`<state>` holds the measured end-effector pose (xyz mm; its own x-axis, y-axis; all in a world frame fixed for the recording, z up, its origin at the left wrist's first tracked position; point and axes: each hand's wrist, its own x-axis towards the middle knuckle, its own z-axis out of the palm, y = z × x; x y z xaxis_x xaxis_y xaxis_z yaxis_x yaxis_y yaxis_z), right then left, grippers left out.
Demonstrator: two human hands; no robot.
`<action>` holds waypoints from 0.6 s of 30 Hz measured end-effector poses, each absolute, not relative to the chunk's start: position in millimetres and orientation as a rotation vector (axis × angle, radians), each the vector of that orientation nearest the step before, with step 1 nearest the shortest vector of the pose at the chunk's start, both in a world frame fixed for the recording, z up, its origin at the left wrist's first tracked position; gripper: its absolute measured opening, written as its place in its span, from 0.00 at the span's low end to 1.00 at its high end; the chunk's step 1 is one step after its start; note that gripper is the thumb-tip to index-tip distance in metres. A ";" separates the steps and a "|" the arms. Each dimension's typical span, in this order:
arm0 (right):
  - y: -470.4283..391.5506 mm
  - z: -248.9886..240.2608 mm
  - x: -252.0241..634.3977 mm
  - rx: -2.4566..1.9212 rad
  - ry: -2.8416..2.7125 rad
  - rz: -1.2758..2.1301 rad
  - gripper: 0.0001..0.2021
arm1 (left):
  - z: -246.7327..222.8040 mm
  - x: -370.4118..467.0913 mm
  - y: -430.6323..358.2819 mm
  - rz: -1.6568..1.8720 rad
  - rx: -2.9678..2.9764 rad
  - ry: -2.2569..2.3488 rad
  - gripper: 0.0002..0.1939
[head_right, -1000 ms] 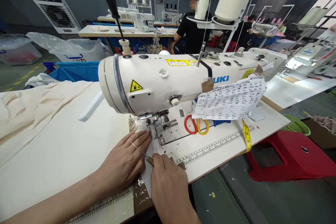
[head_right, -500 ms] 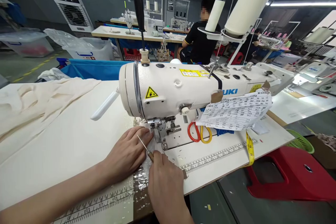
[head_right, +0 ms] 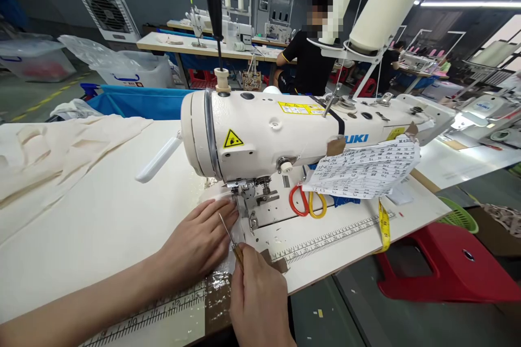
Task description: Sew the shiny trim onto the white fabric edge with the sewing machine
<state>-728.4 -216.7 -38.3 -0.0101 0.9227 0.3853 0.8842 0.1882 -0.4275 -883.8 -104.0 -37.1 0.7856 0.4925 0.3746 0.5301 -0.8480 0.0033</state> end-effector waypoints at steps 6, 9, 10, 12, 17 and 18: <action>-229.9 -34.6 -700.6 -1.737 -1.783 0.343 0.13 | -38.9 -882.5 -104.8 -0.492 -2.871 -0.872 0.23; -230.5 -32.4 -684.6 -1.814 -1.631 0.451 0.14 | -36.8 -883.5 -102.6 -0.484 -2.865 -0.849 0.23; -229.8 -32.4 -680.8 -1.830 -1.597 0.473 0.15 | -36.1 -883.5 -102.9 -0.485 -2.864 -0.846 0.23; -228.2 -33.6 -676.0 -1.832 -1.548 0.494 0.16 | -34.6 -882.9 -104.8 -0.492 -2.867 -0.852 0.23; -225.8 -35.7 -675.3 -1.823 -1.410 0.564 0.20 | -33.1 -880.6 -110.9 -0.506 -2.877 -0.868 0.23; -225.8 -35.2 -675.9 -1.828 -1.381 0.574 0.21 | -33.2 -880.5 -111.4 -0.501 -2.877 -0.870 0.23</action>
<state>-675.9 -225.8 -35.2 0.3140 0.9452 0.0890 0.6034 -0.1263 -0.7873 -880.5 -111.4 -33.2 0.7835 0.5226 0.3363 0.5534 -0.8329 0.0049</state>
